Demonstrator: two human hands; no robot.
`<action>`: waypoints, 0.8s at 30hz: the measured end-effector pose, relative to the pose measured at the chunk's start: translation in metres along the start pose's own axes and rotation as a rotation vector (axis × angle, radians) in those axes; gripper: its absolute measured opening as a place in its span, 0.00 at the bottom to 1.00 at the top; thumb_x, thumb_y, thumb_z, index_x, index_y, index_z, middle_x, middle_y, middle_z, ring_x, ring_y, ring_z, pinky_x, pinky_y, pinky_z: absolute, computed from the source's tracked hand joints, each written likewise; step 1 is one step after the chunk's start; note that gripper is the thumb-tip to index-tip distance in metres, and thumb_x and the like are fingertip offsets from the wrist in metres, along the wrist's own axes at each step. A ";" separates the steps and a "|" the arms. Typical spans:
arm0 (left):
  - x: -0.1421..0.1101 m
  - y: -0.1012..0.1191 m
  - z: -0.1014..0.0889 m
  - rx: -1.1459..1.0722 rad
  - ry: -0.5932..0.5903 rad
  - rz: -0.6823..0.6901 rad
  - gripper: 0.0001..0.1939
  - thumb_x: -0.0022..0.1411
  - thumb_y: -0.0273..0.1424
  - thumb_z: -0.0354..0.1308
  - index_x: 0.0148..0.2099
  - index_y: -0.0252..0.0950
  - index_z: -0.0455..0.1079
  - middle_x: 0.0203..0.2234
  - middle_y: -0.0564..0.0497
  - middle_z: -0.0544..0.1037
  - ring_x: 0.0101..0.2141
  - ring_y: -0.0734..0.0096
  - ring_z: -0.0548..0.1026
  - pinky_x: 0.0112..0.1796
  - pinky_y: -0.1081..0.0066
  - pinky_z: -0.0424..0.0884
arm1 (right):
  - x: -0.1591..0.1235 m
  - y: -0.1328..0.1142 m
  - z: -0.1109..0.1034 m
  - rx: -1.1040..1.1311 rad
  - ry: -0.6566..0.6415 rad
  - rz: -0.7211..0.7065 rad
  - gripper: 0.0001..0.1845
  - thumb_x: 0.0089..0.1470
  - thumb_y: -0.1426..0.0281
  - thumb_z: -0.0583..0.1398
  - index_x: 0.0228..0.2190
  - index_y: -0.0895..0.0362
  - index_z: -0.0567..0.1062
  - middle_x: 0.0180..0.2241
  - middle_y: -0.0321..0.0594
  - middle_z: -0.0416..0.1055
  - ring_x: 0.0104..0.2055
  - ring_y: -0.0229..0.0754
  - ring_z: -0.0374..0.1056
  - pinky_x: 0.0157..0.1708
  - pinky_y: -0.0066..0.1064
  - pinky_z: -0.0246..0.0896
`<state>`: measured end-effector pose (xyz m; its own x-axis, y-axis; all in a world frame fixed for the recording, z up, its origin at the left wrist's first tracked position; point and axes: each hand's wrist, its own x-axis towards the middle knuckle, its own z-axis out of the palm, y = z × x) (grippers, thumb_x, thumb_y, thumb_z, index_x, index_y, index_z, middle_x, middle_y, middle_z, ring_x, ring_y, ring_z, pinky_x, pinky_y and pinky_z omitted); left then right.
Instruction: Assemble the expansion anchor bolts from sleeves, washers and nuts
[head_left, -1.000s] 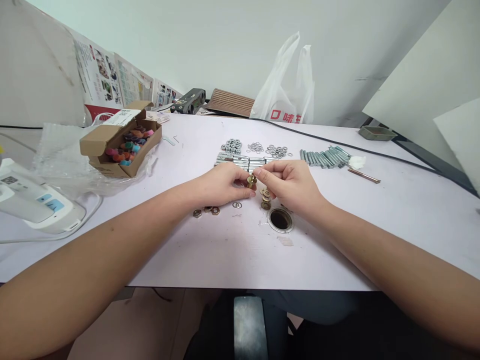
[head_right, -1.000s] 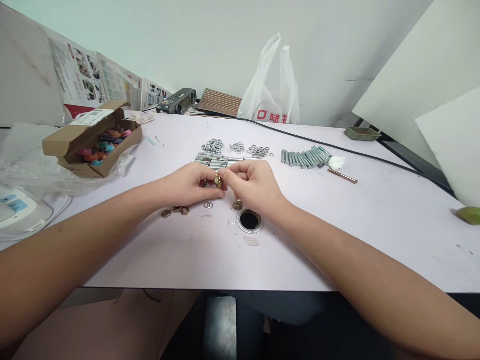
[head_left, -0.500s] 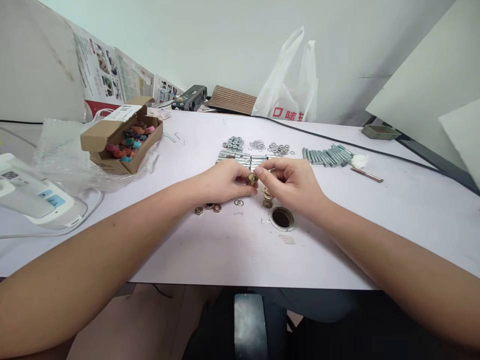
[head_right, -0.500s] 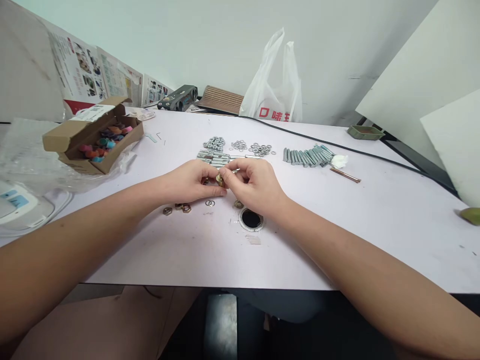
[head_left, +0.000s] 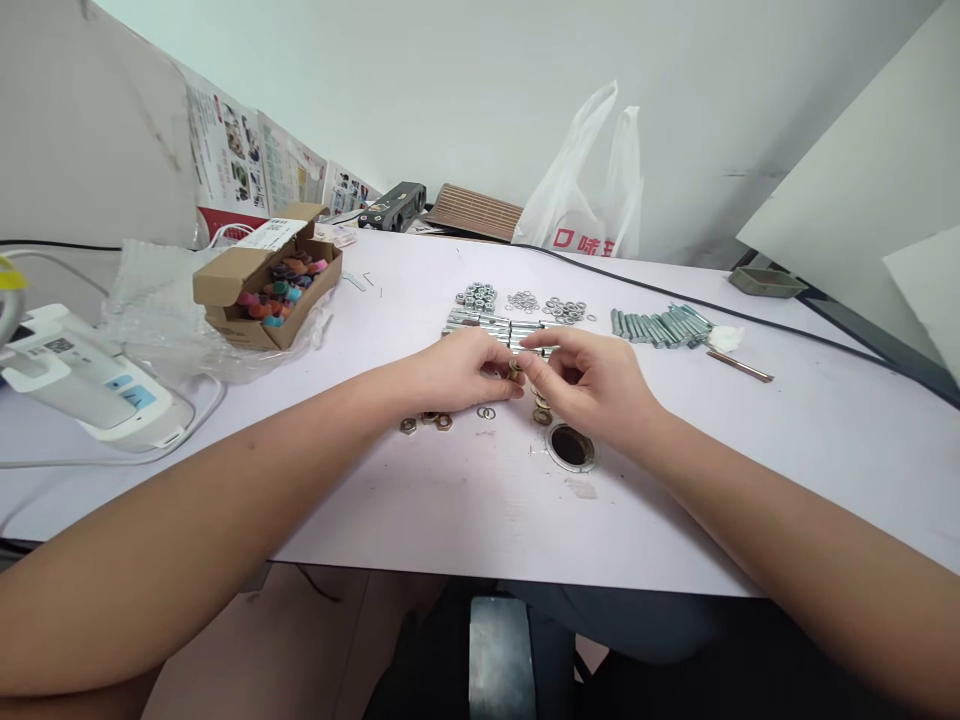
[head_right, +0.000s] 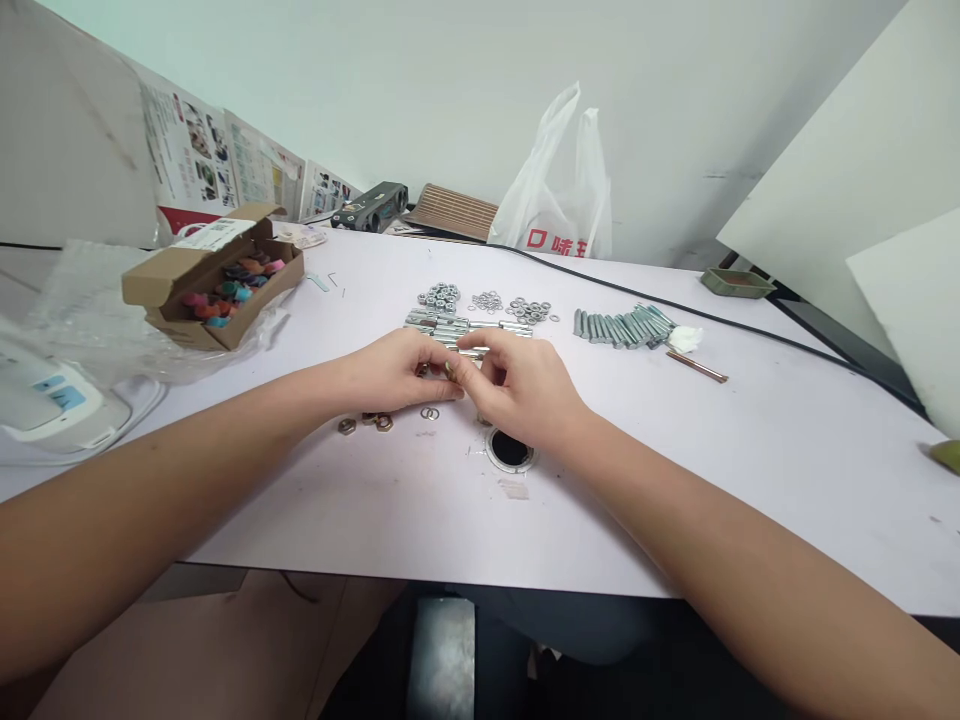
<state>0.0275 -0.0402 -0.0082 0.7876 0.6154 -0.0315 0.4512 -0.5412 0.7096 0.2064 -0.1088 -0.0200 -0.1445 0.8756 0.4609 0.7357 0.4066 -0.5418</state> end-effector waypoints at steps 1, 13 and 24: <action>0.000 0.000 0.000 0.006 0.007 0.003 0.08 0.54 0.32 0.56 0.33 0.35 0.74 0.15 0.57 0.66 0.15 0.81 0.62 0.17 0.77 0.57 | -0.003 -0.003 -0.001 -0.028 0.064 -0.028 0.12 0.57 0.63 0.57 0.38 0.58 0.76 0.15 0.32 0.68 0.17 0.34 0.60 0.21 0.28 0.53; 0.010 -0.019 0.003 0.042 0.013 0.068 0.13 0.53 0.33 0.57 0.37 0.33 0.78 0.24 0.52 0.78 0.26 0.72 0.71 0.27 0.74 0.64 | -0.009 -0.049 0.051 -0.491 -0.396 -0.092 0.21 0.57 0.56 0.54 0.28 0.58 0.78 0.24 0.43 0.74 0.24 0.44 0.67 0.20 0.33 0.45; 0.003 -0.008 -0.002 -0.039 -0.016 0.021 0.06 0.50 0.29 0.56 0.28 0.34 0.74 0.16 0.55 0.69 0.18 0.79 0.63 0.19 0.76 0.56 | -0.011 -0.035 0.016 0.087 -0.080 0.045 0.08 0.50 0.68 0.60 0.30 0.57 0.79 0.14 0.31 0.64 0.18 0.32 0.57 0.22 0.28 0.54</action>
<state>0.0251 -0.0333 -0.0130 0.8035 0.5947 -0.0267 0.4175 -0.5310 0.7373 0.1716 -0.1280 -0.0174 -0.1674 0.9099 0.3795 0.6830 0.3846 -0.6209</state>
